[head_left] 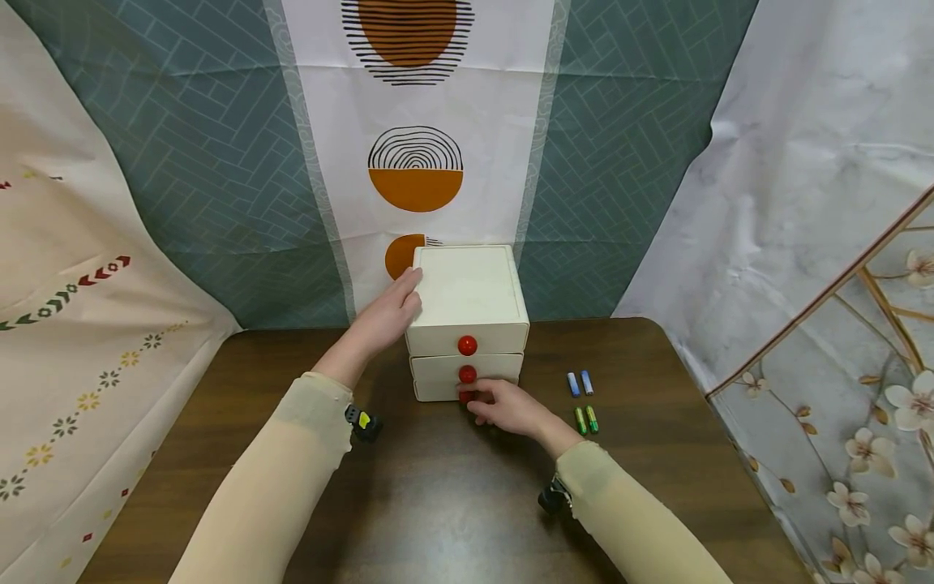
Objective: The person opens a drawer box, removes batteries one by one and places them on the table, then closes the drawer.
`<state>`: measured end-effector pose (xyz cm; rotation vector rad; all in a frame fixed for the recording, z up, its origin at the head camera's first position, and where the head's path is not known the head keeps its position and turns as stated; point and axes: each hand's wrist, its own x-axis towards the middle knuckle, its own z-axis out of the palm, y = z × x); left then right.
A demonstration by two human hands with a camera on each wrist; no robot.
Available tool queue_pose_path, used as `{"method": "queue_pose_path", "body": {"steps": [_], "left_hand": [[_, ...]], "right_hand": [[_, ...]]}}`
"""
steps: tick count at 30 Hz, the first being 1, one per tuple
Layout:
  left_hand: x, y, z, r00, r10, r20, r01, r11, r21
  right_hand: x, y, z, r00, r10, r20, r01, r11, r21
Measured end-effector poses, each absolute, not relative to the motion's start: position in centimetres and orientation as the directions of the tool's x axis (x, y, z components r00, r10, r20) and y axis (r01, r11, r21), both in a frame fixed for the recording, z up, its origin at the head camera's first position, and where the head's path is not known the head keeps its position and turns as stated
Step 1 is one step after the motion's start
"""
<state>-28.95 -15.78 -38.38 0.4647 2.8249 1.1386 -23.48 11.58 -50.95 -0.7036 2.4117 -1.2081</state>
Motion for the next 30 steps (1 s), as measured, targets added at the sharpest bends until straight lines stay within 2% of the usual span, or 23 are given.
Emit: {"method": "queue_pose_path", "body": {"steps": [30], "left_hand": [[-28.79, -15.8, -38.34, -0.95, 0.306, 0.061, 0.262, 0.674, 0.691]], "right_hand": [[-22.89, 11.44, -51.13, -0.832, -0.55, -0.075, -0.277, 0.529, -0.802]]}}
